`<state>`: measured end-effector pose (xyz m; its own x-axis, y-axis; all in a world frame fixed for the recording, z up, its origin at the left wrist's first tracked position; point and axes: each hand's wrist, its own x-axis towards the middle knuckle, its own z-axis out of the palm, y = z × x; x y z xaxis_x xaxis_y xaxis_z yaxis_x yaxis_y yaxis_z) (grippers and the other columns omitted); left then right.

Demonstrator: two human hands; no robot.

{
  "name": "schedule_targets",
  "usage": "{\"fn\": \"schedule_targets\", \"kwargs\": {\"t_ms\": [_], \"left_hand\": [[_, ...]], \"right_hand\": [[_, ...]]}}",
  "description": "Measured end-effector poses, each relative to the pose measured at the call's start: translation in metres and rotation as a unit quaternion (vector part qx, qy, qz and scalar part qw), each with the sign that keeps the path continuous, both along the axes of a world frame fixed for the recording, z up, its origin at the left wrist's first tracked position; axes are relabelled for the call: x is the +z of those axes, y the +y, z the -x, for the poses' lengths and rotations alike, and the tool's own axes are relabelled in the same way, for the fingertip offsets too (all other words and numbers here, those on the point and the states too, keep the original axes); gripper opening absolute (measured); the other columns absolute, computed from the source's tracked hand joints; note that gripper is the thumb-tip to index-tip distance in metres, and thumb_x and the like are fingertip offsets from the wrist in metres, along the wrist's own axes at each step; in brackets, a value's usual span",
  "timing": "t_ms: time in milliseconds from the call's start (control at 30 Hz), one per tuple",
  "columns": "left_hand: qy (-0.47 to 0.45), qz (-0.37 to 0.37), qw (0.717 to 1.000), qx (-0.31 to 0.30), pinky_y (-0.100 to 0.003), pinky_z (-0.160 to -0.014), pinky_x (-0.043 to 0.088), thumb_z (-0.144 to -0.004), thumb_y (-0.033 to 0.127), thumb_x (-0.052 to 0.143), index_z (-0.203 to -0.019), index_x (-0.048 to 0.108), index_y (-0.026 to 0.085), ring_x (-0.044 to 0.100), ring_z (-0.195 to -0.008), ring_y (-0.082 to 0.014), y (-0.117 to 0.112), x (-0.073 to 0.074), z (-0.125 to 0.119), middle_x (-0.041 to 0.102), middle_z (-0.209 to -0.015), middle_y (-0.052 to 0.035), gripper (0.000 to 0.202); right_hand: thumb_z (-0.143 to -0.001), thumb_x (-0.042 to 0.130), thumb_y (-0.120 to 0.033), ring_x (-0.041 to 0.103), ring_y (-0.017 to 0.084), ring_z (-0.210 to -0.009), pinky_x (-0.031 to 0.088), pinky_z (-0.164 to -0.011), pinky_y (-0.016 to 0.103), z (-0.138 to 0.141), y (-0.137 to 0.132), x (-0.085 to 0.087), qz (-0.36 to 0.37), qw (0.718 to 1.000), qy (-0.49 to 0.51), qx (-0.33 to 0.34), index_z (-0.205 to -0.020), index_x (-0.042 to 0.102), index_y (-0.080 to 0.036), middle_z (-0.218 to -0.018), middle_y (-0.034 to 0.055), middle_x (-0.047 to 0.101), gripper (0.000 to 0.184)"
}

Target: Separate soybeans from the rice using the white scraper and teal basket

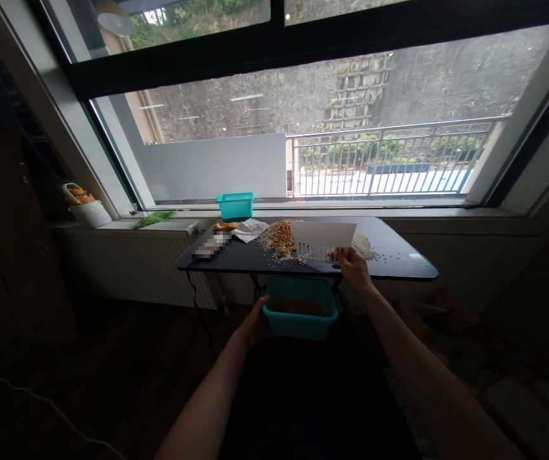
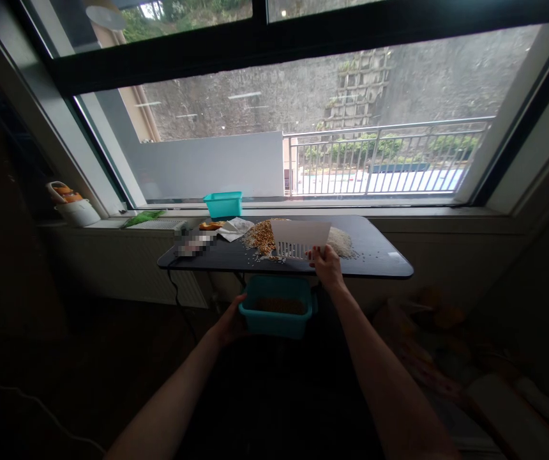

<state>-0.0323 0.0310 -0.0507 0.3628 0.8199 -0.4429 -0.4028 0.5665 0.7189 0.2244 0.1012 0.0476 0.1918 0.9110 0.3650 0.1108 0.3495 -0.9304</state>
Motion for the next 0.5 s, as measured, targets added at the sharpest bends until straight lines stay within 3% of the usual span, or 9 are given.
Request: {"fn": "schedule_targets", "kwargs": {"t_ms": [500], "left_hand": [[0.007, 0.003, 1.0, -0.005, -0.035, -0.071, 0.048, -0.074, 0.058, 0.046, -0.114, 0.053, 0.021, 0.06, -0.088, -0.0236, -0.001, 0.0019, -0.0001, 0.063, -0.098, -0.0088, 0.055]], "right_hand": [[-0.064, 0.057, -0.061, 0.061, 0.016, -0.069, 0.053, -0.054, 0.027, 0.0055, -0.0019, 0.0045, 0.005, 1.0, -0.006, 0.02, -0.074, 0.049, -0.019, -0.072, 0.0021, 0.06, 0.044]]}}
